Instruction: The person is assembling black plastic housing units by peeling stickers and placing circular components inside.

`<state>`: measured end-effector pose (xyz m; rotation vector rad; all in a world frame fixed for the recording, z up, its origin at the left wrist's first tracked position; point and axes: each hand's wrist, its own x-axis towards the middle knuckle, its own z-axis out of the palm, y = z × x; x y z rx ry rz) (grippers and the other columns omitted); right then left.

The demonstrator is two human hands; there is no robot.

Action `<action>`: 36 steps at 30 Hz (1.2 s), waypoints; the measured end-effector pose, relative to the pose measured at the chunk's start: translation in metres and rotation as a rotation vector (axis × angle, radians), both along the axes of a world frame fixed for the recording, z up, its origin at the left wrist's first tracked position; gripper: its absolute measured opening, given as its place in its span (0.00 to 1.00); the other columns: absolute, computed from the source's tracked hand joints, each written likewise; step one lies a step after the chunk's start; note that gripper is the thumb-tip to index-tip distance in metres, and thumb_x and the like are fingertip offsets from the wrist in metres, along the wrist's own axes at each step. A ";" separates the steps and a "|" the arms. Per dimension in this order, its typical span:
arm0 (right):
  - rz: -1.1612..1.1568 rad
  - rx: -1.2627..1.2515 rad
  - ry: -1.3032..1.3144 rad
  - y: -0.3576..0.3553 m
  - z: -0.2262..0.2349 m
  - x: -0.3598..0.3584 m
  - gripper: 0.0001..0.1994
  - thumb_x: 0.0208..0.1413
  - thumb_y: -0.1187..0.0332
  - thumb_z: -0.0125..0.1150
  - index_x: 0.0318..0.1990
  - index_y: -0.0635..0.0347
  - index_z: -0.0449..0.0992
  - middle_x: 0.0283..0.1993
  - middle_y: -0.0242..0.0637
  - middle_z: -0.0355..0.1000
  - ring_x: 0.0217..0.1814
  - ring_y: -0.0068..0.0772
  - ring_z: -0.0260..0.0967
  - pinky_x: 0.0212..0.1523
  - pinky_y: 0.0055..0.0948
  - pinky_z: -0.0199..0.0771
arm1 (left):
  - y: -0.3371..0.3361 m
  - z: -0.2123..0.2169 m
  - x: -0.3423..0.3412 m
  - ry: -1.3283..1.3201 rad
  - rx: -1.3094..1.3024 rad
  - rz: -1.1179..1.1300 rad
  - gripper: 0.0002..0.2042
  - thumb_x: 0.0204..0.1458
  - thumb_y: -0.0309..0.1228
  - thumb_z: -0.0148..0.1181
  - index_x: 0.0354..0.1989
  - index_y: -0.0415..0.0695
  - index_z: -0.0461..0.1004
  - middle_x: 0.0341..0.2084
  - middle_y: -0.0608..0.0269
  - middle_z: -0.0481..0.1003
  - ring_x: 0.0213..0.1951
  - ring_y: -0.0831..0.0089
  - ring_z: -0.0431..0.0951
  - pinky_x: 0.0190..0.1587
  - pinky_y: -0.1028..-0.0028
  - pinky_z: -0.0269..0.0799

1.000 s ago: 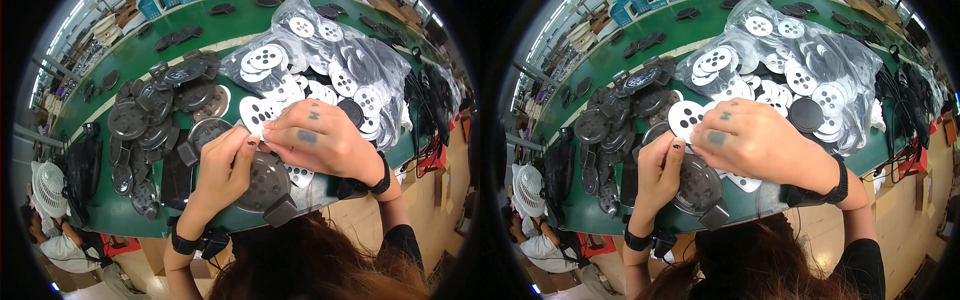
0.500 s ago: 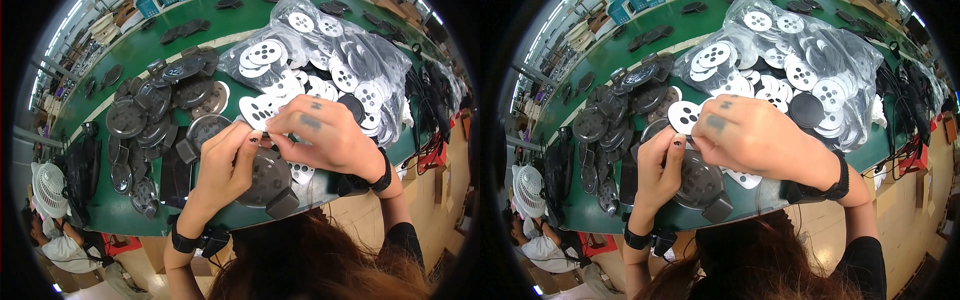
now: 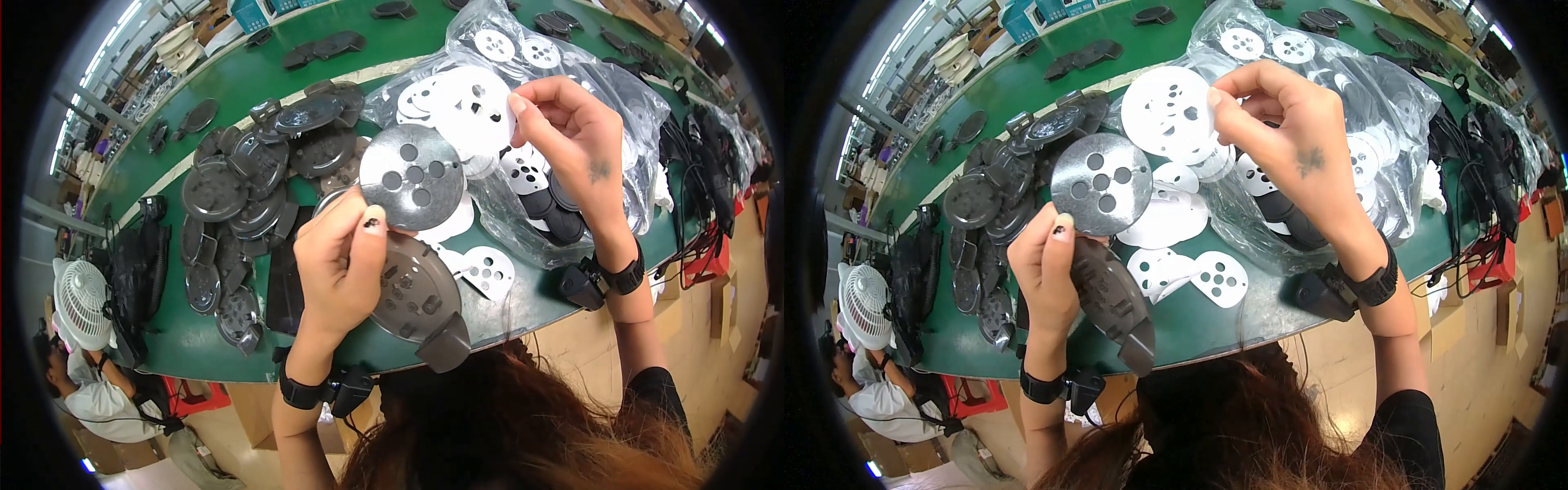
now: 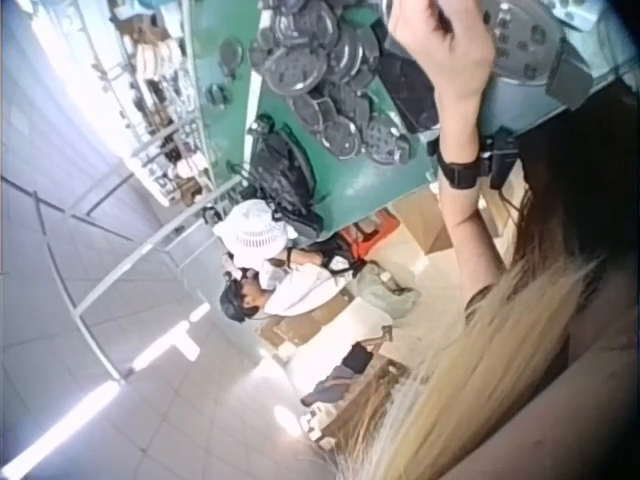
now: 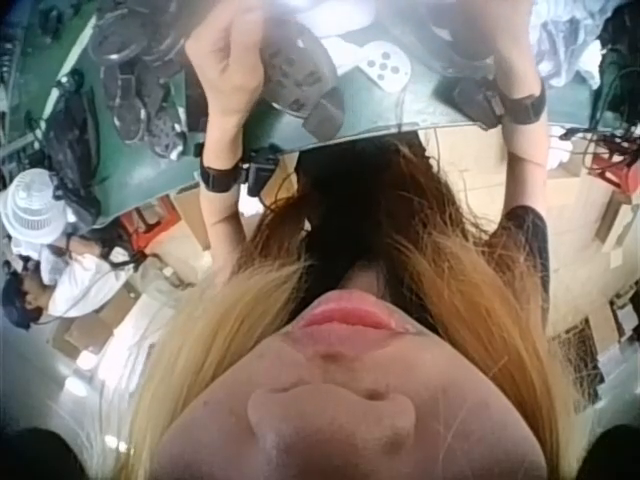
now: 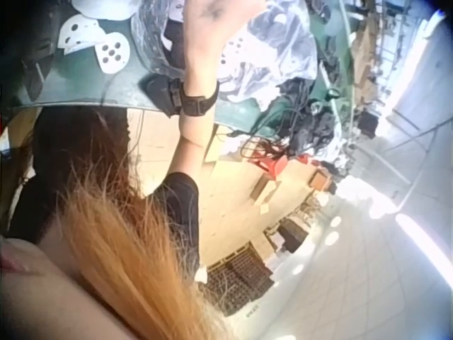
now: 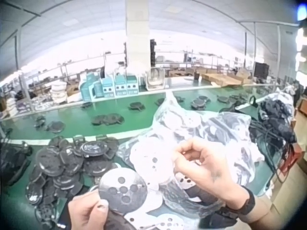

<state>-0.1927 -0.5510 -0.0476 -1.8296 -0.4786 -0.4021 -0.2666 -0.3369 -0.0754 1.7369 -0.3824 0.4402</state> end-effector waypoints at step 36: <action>0.527 0.423 0.192 0.021 -0.023 -0.007 0.30 0.47 0.63 0.66 0.54 0.69 0.60 0.53 0.51 0.65 0.54 0.44 0.66 0.55 0.40 0.66 | -0.016 0.002 -0.007 0.872 -0.710 -0.445 0.20 0.58 0.49 0.43 0.34 0.42 0.68 0.20 0.70 0.66 0.15 0.86 0.64 0.17 0.85 0.59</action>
